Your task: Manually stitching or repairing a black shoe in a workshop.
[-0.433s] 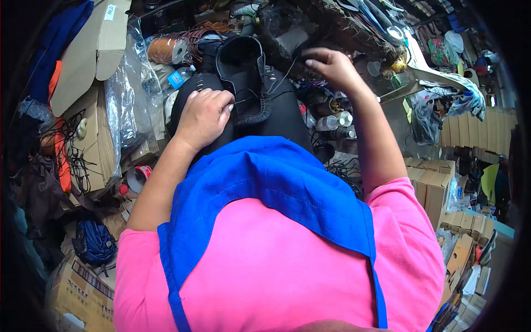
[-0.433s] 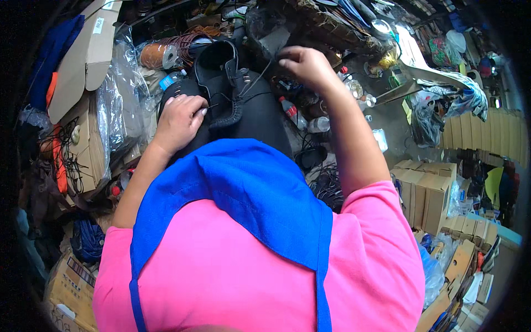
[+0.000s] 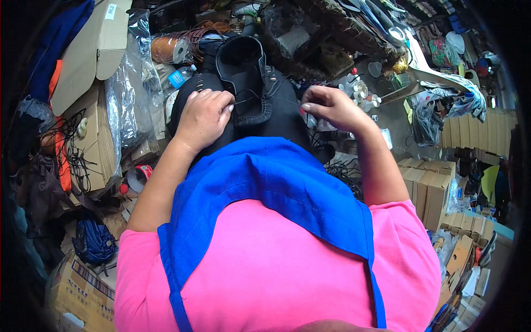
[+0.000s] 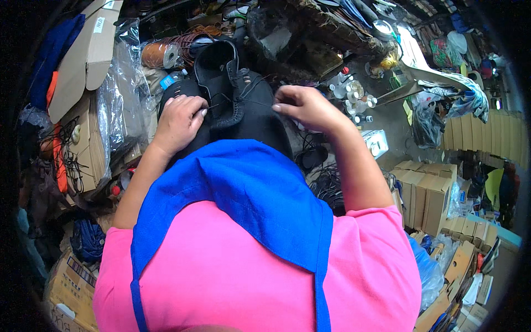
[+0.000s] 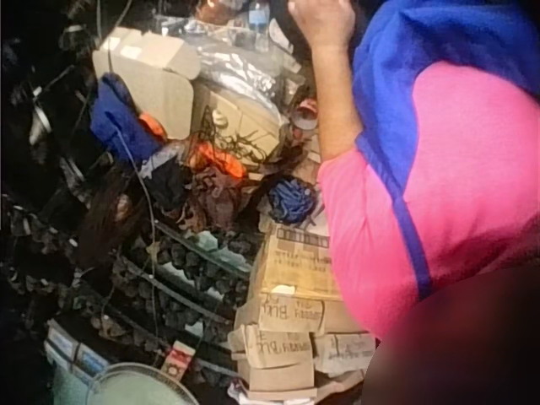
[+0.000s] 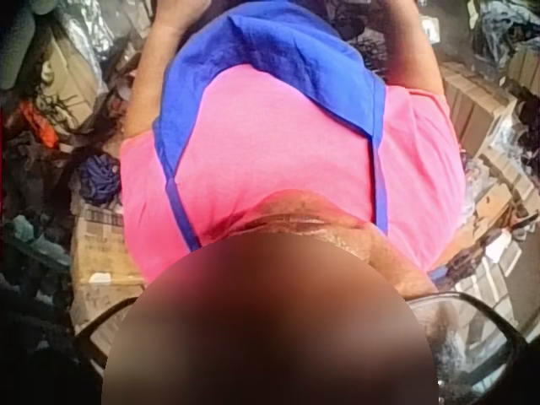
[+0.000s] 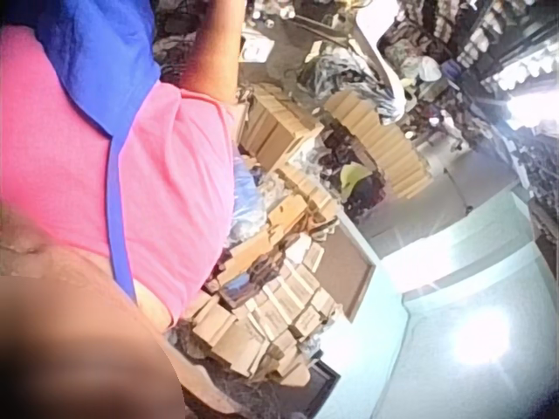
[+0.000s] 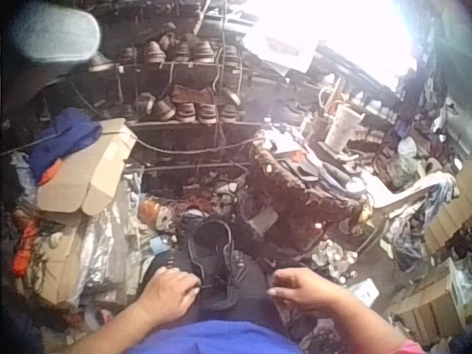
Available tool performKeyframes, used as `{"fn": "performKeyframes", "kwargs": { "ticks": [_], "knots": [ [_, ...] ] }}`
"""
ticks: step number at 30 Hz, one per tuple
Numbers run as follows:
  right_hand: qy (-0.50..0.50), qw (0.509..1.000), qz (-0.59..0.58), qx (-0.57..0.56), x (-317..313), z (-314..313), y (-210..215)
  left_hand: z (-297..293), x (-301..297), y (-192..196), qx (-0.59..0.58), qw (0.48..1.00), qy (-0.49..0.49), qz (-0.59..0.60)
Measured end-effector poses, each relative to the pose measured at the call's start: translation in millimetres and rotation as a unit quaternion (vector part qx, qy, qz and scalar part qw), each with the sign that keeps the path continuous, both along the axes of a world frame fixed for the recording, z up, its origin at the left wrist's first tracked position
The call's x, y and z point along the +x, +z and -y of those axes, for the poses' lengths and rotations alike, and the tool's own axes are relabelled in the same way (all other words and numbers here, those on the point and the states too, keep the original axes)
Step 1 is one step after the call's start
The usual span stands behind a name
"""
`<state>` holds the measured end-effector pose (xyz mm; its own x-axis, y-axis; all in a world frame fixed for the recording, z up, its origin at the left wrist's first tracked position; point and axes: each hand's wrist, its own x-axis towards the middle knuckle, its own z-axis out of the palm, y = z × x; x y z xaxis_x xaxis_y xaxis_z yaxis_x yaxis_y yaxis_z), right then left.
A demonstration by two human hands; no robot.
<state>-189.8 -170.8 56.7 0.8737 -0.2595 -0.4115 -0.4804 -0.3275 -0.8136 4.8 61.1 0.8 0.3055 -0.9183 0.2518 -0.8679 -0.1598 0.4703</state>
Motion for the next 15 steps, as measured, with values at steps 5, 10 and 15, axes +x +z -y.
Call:
{"fn": "performKeyframes", "kwargs": {
  "ticks": [5, 10, 15],
  "knots": [
    [-0.026, 0.999, -0.019, -0.027, -34, 22, 26, 1, 0, 0, -0.01, 1.0, -0.005, 0.002],
    [-0.091, 0.989, 0.023, -0.11, -43, 41, 30, 1, 1, 2, -0.001, 1.0, -0.004, -0.002],
    [-0.245, 0.938, 0.242, 0.047, -5, 36, 29, 1, 1, 1, -0.006, 1.0, -0.005, -0.002]
  ]
}}
